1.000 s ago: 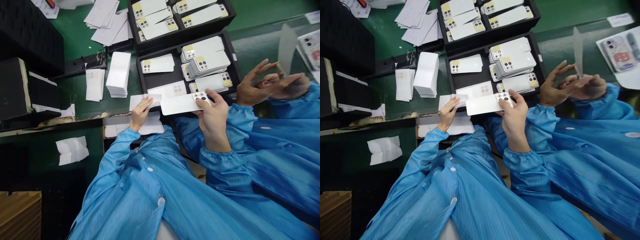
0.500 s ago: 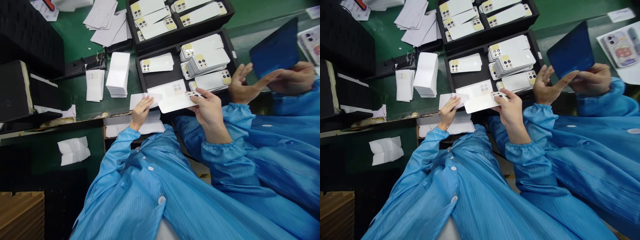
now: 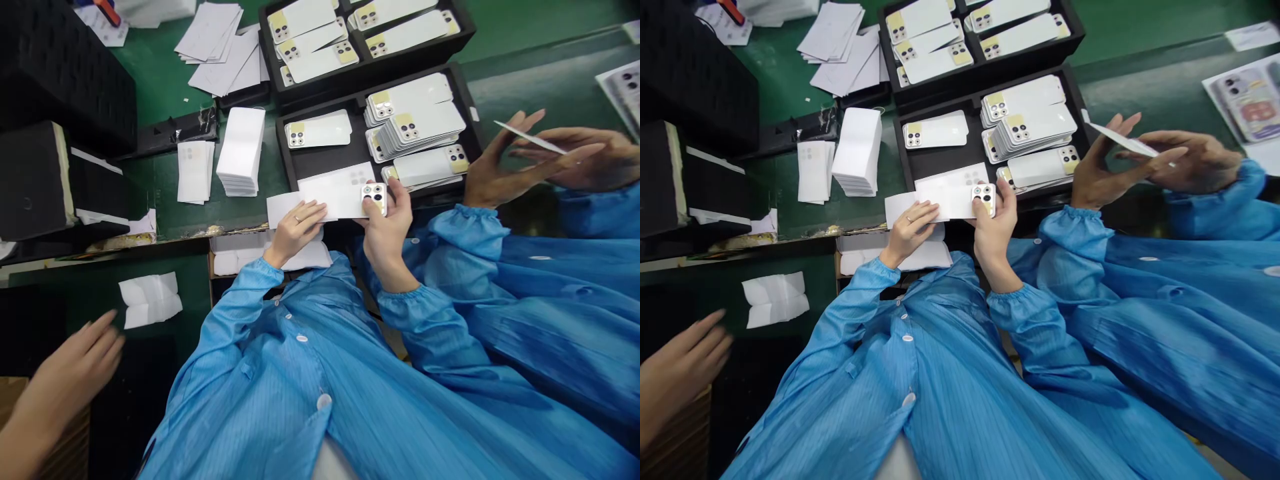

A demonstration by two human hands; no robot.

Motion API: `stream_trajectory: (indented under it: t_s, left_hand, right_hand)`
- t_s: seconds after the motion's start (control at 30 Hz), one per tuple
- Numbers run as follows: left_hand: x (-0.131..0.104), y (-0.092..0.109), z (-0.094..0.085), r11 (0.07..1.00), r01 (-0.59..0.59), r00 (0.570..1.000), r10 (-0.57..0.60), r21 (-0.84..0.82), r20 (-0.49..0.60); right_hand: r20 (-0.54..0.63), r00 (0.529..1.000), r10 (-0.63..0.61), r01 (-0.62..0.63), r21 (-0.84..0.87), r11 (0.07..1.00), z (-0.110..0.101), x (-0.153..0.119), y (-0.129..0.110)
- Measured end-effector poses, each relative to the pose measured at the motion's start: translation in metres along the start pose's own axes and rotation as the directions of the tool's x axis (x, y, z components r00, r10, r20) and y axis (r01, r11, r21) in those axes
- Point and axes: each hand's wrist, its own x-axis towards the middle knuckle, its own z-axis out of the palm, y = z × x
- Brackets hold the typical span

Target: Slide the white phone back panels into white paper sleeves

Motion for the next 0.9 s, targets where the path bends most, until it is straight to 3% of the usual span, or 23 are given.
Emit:
stream_trajectory:
  t_s: [0.17,0.3,0.43,0.57,0.77,0.83,0.9]
  left_hand:
    - [0.020,0.002,-0.024,0.982,0.174,0.979,-0.181,0.077,0.093]
    - [0.036,0.001,-0.033,0.980,0.189,0.966,-0.196,0.056,0.166]
    - [0.045,0.019,-0.029,0.975,0.223,0.974,-0.223,0.008,0.034]
    - [0.049,0.045,-0.032,0.949,0.314,0.946,-0.309,0.041,-0.095]
    - [0.046,0.059,-0.039,0.939,0.343,0.927,-0.333,0.032,-0.175]
    - [0.039,0.063,-0.041,0.929,0.364,0.915,-0.345,0.063,-0.208]
    - [0.028,0.068,-0.044,0.905,0.409,0.894,-0.373,0.113,-0.249]
  right_hand:
    - [0.073,0.997,0.007,-0.008,0.003,1.000,0.001,-0.006,-0.003]
    - [0.183,0.981,-0.067,0.072,-0.021,0.997,0.013,-0.016,-0.023]
    - [0.298,0.944,-0.141,0.189,-0.136,0.973,0.024,-0.025,-0.036]
    - [0.385,0.883,-0.269,0.372,-0.224,0.901,0.023,-0.028,-0.038]
    - [0.519,0.800,-0.300,0.477,-0.248,0.843,0.033,-0.026,-0.042]
    - [0.517,0.818,-0.254,0.437,-0.269,0.858,0.038,-0.023,-0.043]
    - [0.453,0.868,-0.203,0.349,-0.266,0.899,0.043,-0.020,-0.043]
